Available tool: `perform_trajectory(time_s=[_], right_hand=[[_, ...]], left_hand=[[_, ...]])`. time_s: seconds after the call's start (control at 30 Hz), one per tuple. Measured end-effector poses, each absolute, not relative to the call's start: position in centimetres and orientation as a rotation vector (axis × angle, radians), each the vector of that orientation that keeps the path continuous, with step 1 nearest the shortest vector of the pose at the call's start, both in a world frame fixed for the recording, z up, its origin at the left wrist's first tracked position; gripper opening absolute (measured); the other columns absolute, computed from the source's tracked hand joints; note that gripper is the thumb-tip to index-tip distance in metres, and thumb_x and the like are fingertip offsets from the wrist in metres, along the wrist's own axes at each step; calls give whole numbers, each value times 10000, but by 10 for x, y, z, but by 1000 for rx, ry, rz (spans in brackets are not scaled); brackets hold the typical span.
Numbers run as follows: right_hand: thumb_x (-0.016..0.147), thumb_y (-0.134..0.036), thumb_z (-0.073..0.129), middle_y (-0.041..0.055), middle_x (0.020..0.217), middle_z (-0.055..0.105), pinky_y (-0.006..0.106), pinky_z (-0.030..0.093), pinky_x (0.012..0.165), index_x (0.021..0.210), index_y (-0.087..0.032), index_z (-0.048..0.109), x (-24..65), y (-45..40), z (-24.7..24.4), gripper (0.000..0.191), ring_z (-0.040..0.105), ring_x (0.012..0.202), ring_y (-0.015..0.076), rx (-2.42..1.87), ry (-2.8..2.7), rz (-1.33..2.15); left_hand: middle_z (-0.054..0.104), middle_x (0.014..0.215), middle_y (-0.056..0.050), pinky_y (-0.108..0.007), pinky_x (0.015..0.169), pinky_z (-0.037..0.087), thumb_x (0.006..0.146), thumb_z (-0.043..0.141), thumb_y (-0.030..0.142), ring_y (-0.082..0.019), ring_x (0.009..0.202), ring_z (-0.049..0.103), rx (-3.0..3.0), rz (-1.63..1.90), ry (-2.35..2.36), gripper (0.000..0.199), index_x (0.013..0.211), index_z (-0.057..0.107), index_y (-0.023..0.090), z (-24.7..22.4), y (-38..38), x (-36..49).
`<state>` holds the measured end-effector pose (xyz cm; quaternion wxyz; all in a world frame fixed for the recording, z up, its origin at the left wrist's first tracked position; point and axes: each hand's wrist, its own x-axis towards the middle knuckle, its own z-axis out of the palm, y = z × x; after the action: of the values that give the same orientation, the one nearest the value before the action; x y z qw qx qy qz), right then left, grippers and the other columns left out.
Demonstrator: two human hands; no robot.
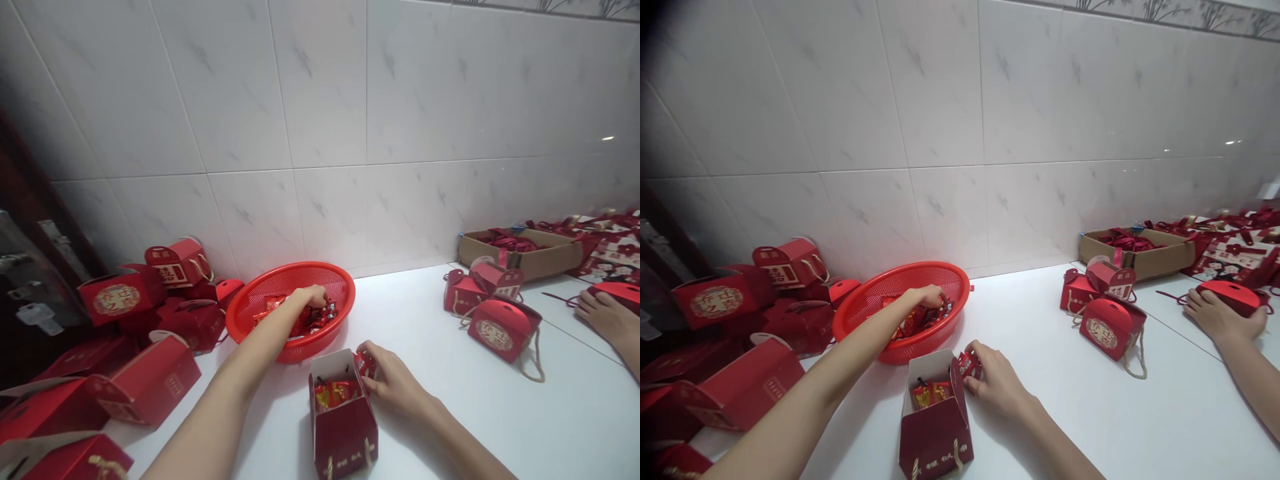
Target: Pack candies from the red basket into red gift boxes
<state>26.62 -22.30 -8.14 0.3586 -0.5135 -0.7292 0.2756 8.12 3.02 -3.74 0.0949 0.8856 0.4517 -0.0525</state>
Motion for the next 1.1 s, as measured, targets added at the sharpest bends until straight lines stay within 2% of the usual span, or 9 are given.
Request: perform_trajectory(time_s=[0.13, 0.23, 0.3, 0.37, 0.47, 0.63, 0.8, 1.0, 1.1], right_hand=[[799, -202, 601, 13, 896, 689, 273, 382, 691, 910, -232, 561, 265, -224, -84, 122, 568, 783, 183, -1327, -1881, 674], [804, -197, 598, 17, 900, 692, 273, 377, 690, 909, -232, 574, 265, -225, -84, 113, 567, 789, 185, -1345, -1873, 656], [806, -201, 594, 19, 897, 685, 275, 370, 689, 898, -229, 568, 265, -225, -84, 100, 562, 788, 186, -1342, -1875, 656], [810, -211, 587, 20, 897, 673, 279, 359, 687, 889, -225, 552, 265, -225, -84, 87, 554, 785, 186, -1340, -1885, 654], [816, -221, 577, 21, 892, 654, 284, 343, 682, 863, -223, 525, 265, -224, -86, 70, 538, 777, 184, -1369, -1903, 633], [777, -162, 570, 14, 857, 649, 287, 347, 684, 832, -232, 526, 265, -225, -88, 99, 533, 762, 185, -1405, -1839, 571], [753, -148, 570, 11, 852, 666, 284, 372, 686, 841, -231, 550, 267, -224, -86, 123, 555, 764, 185, -1406, -1784, 558], [765, -171, 573, 17, 854, 697, 292, 423, 691, 884, -224, 575, 270, -220, -89, 130, 591, 764, 186, -1350, -1739, 624], [802, -210, 558, 24, 859, 692, 297, 442, 690, 883, -223, 574, 269, -219, -92, 84, 603, 782, 192, -1314, -1706, 643]], left_hand=[[626, 1265, -94, -437, 893, 574, 972, 624, 366, -245, 1072, 648, 2558, -391, 1374, 344, 1255, 611, 170, -25, 27, 84], [648, 1221, -85, -424, 878, 578, 970, 629, 359, -235, 1043, 659, 2520, -527, 1398, 313, 1215, 632, 164, -15, 21, 84], [697, 1118, -68, -376, 842, 580, 900, 713, 335, -226, 986, 678, 2506, -578, 1412, 259, 1104, 686, 178, -10, 16, 83], [738, 1010, -51, -321, 788, 573, 761, 807, 283, -238, 938, 695, 2508, -582, 1420, 239, 974, 733, 203, -6, 9, 80], [768, 955, -53, -289, 719, 556, 645, 810, 264, -266, 895, 711, 2518, -563, 1435, 256, 893, 765, 222, -3, -3, 77], [780, 990, -55, -277, 690, 549, 680, 732, 345, -252, 858, 715, 2513, -559, 1428, 321, 985, 767, 250, -3, -18, 72], [775, 972, -65, -275, 715, 551, 710, 701, 362, -256, 887, 710, 2507, -544, 1417, 265, 933, 766, 232, -2, -23, 67], [775, 992, -40, -263, 701, 556, 634, 727, 261, -246, 863, 720, 2483, -521, 1426, 501, 1135, 735, 284, -3, -30, 63], [777, 977, -49, -276, 708, 563, 658, 724, 324, -246, 831, 726, 2471, -534, 1460, 473, 1130, 739, 280, -2, -34, 63]])
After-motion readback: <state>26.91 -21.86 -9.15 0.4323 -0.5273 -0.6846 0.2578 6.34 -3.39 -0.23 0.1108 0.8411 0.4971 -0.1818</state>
